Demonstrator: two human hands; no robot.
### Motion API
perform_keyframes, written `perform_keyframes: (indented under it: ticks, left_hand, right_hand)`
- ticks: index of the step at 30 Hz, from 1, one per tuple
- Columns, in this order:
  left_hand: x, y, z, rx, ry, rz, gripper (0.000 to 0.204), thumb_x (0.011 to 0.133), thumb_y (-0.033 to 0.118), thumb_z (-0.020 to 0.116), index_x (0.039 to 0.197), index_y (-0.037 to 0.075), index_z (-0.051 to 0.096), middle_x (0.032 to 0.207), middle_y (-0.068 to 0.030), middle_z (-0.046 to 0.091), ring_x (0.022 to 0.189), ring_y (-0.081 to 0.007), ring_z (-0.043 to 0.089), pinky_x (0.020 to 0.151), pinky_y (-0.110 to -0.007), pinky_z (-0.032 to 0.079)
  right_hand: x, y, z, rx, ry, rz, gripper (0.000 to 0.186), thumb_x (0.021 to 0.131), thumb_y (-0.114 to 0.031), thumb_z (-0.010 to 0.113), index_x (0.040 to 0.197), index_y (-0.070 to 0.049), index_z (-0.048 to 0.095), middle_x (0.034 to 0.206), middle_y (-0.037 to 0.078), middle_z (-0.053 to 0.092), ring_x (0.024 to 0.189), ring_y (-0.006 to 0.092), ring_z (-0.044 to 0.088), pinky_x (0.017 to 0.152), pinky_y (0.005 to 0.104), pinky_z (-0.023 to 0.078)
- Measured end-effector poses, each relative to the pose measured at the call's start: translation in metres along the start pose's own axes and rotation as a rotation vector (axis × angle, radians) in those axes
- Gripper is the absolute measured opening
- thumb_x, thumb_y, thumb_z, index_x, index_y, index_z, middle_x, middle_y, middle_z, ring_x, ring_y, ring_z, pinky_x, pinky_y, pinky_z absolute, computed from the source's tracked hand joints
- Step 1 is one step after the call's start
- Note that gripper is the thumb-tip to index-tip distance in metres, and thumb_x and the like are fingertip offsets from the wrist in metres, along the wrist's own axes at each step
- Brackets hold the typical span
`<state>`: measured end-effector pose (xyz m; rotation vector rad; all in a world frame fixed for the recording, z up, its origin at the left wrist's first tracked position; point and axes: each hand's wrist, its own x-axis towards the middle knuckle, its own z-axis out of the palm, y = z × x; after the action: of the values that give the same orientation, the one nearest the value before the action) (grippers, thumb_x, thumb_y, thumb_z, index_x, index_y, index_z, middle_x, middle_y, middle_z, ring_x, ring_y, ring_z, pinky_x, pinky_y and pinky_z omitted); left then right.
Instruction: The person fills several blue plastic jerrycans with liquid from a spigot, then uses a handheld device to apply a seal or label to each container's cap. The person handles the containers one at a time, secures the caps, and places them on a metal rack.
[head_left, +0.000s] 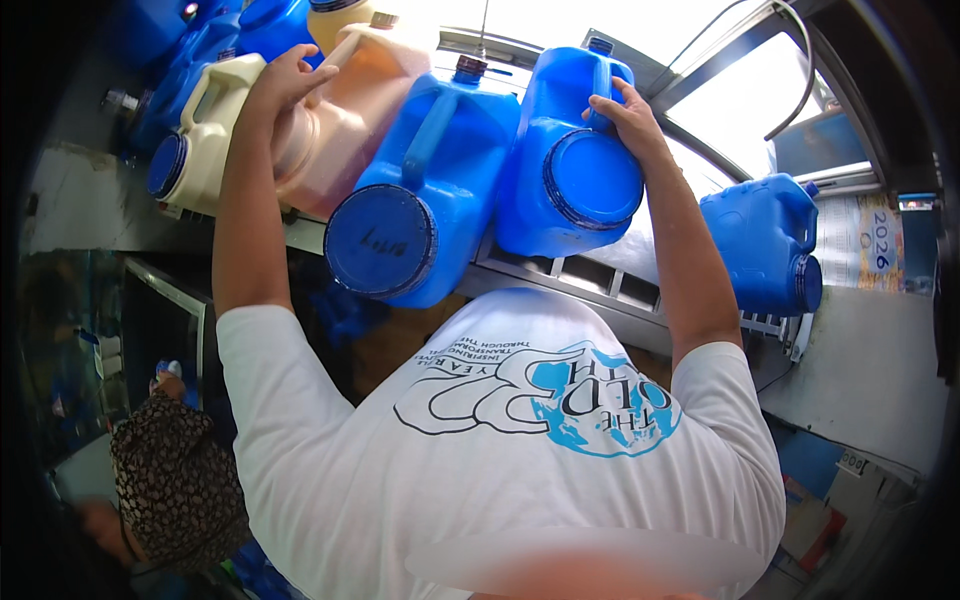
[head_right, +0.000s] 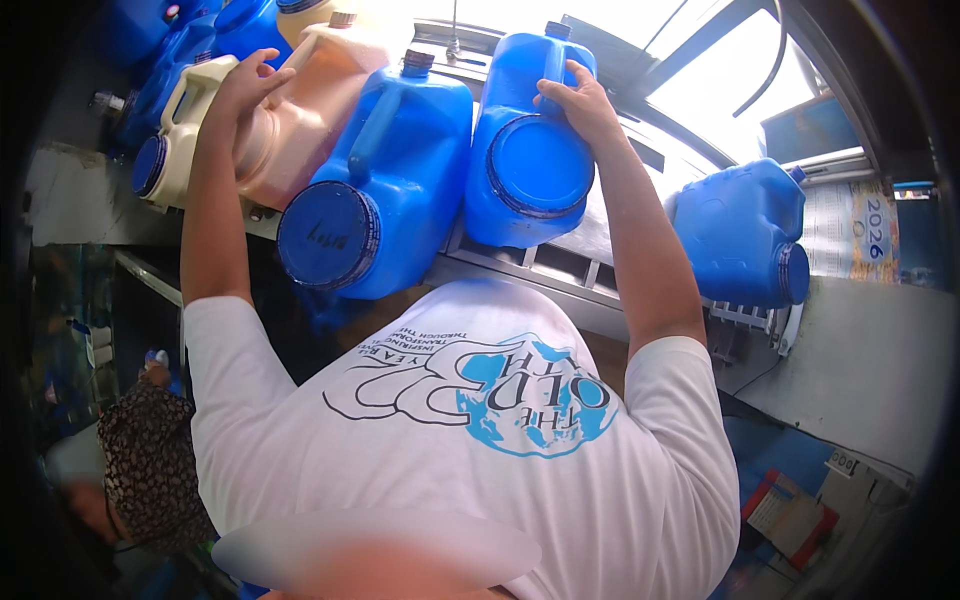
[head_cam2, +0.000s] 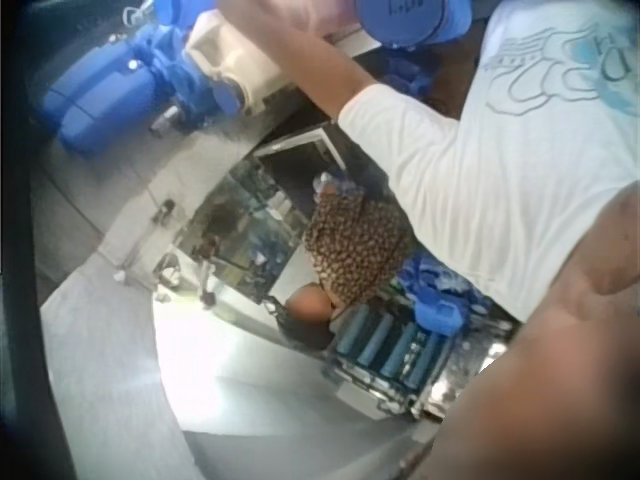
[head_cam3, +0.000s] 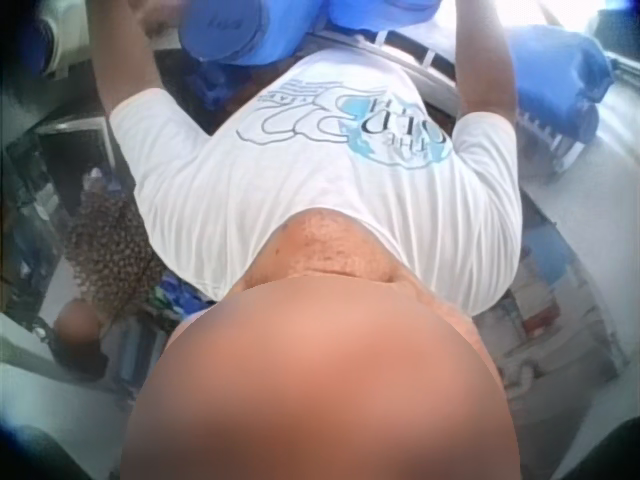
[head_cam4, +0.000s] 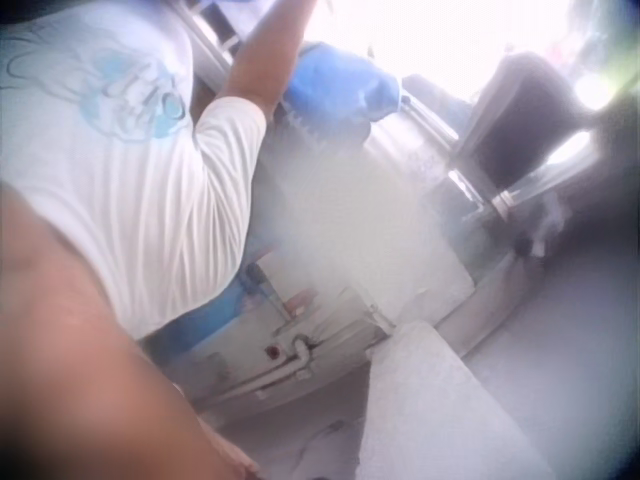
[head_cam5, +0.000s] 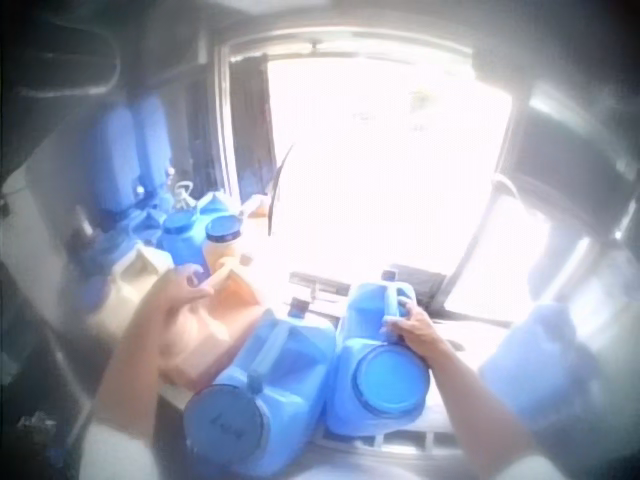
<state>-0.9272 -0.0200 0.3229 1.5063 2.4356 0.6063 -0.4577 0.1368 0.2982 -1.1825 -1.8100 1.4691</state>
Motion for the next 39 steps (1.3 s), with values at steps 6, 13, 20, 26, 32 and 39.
perform_keyframes:
  ticks: [6, 13, 20, 26, 32, 39]
  left_hand:
    - [-0.141, 0.051, -0.036, -0.207, -0.067, 0.459, 0.091, 0.060, 0.044, 0.090, 0.137, 0.010, 0.053, 0.132, -0.0176, 0.058, 0.130, -0.0346, 0.049, 0.108, -0.043, 0.039]
    - [-0.251, 0.098, 0.007, -0.205, -0.137, 0.377, 0.110, 0.038, 0.043, 0.094, 0.136, 0.018, 0.053, 0.153, -0.0182, 0.033, 0.135, -0.0412, 0.042, 0.109, -0.047, 0.039]
    - [-0.249, 0.096, 0.017, -0.191, -0.092, 0.378, 0.105, 0.036, 0.023, 0.096, 0.132, 0.018, 0.053, 0.151, -0.0191, 0.035, 0.134, -0.0414, 0.042, 0.108, -0.048, 0.041]
    - [-0.231, 0.099, 0.018, -0.177, -0.075, 0.435, 0.105, 0.037, 0.024, 0.097, 0.133, 0.018, 0.053, 0.152, -0.0214, 0.033, 0.135, -0.0418, 0.041, 0.109, -0.048, 0.040]
    - [-0.225, 0.099, 0.017, -0.211, -0.096, 0.400, 0.108, 0.037, 0.025, 0.097, 0.136, 0.018, 0.052, 0.154, -0.0202, 0.031, 0.139, -0.0404, 0.036, 0.111, -0.048, 0.037]
    - [-0.239, 0.123, -0.003, 0.016, 0.111, 0.373, 0.113, 0.048, 0.046, 0.092, 0.143, 0.010, 0.043, 0.155, -0.0193, 0.032, 0.141, -0.0402, 0.033, 0.114, -0.050, 0.033]
  right_hand:
    - [-0.003, 0.012, -0.014, 0.008, 0.022, -0.038, 0.081, 0.084, -0.030, 0.071, 0.145, 0.006, 0.032, 0.095, 0.013, 0.071, 0.088, 0.0202, 0.069, 0.077, 0.0307, 0.057]
    - [0.065, 0.003, -0.021, -0.133, 0.056, -0.122, 0.073, 0.084, -0.035, 0.070, 0.141, 0.002, 0.043, 0.100, 0.016, 0.071, 0.094, 0.0232, 0.069, 0.082, 0.0348, 0.057]
    - [0.213, 0.012, -0.030, 0.067, 0.050, -0.112, 0.067, 0.081, -0.033, 0.076, 0.135, -0.001, 0.050, 0.108, 0.017, 0.068, 0.090, 0.0238, 0.068, 0.081, 0.0386, 0.057]
    - [0.227, -0.006, -0.023, -0.279, 0.272, -0.165, 0.061, 0.086, -0.042, 0.069, 0.131, -0.004, 0.054, 0.117, 0.016, 0.066, 0.110, 0.0265, 0.062, 0.097, 0.0392, 0.048]
    - [0.102, 0.039, -0.111, -0.792, 0.367, -0.334, 0.050, 0.088, -0.038, 0.063, 0.128, -0.008, 0.060, 0.129, 0.018, 0.060, 0.123, 0.0332, 0.055, 0.106, 0.0431, 0.041]
    - [-0.047, 0.087, -0.375, -1.427, 1.120, 0.101, 0.050, 0.082, -0.029, 0.069, 0.126, -0.011, 0.056, 0.133, 0.017, 0.053, 0.120, 0.0336, 0.054, 0.097, 0.0511, 0.045]
